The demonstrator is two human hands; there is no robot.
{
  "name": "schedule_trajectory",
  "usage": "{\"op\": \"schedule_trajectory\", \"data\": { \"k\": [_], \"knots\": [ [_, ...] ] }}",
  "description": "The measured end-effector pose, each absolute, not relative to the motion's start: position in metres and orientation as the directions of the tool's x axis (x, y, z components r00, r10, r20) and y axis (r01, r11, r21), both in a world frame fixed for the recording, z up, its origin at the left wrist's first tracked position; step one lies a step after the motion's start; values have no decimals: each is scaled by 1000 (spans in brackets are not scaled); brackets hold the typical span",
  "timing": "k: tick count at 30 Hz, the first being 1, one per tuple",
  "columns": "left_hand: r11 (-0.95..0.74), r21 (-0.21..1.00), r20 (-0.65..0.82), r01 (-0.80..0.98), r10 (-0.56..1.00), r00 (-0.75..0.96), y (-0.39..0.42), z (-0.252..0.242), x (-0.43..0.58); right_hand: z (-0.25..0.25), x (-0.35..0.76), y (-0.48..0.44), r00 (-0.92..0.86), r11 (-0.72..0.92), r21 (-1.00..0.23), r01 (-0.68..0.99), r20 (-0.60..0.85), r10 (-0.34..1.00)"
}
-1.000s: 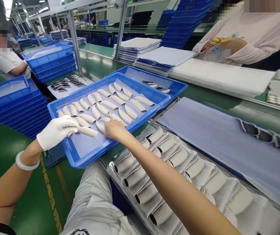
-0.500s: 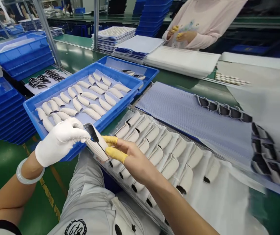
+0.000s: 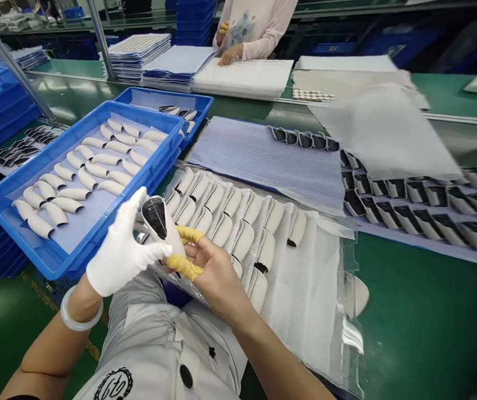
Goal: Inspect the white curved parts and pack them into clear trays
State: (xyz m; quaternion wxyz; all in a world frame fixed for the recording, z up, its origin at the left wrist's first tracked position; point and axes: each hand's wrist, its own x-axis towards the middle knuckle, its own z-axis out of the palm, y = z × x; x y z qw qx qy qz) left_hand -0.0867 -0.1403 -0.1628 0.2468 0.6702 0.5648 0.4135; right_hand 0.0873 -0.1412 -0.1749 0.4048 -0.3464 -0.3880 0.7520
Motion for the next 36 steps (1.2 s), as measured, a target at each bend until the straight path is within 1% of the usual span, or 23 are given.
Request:
{"op": "schedule_trajectory", "data": {
  "k": [1, 2, 6, 8, 11, 14, 17, 19, 22, 25, 27, 29, 33, 36],
  "knots": [
    [-195, 838, 215, 510, 976, 21, -139, -166, -80, -175, 88, -144, -405, -348, -874, -339, -198, 892],
    [-166, 865, 187, 473, 982, 4, -137, -169, -73, -175, 89, -147, -384, -335, -880, -337, -196, 902],
    [-164, 933, 218, 319, 966, -142, -127, -170, -54, -177, 91, -156, -344, -356, -857, -373, -228, 911],
    [-190, 942, 240, 277, 958, -159, -124, -168, -50, -178, 92, -159, -349, -371, -835, -407, -233, 908],
    [-235, 933, 279, 272, 951, -135, -121, -169, -47, -179, 92, -162, -351, -388, -807, -446, -241, 905],
    [-269, 914, 314, 304, 943, -110, -122, -172, -48, -180, 92, -164, -341, -400, -791, -462, -258, 904],
    [-323, 879, 371, 352, 925, -77, -122, -175, -50, -183, 95, -163, -349, -390, -768, -508, -230, 908],
    [-363, 860, 415, 359, 907, -76, -121, -176, -53, -185, 98, -161, -417, -413, -728, -548, -190, 889],
    [-389, 861, 440, 327, 893, -93, -117, -177, -59, -192, 101, -159, -559, -516, -622, -588, -149, 816],
    [-393, 858, 439, 331, 895, -74, -111, -176, -64, -201, 99, -160, -631, -627, -492, -604, -185, 754],
    [-405, 853, 447, 330, 893, -60, -108, -176, -65, -206, 96, -161, -661, -680, -425, -597, -220, 717],
    [-395, 875, 426, 281, 903, -60, -105, -177, -65, -211, 94, -162, -682, -706, -390, -591, -226, 696],
    [-313, 944, 322, 104, 943, -86, -101, -185, -62, -216, 91, -164, -695, -711, -363, -602, -200, 691],
    [-286, 958, 286, 19, 952, -107, -99, -189, -61, -219, 90, -166, -704, -723, -337, -603, -202, 681]
  ]
}}
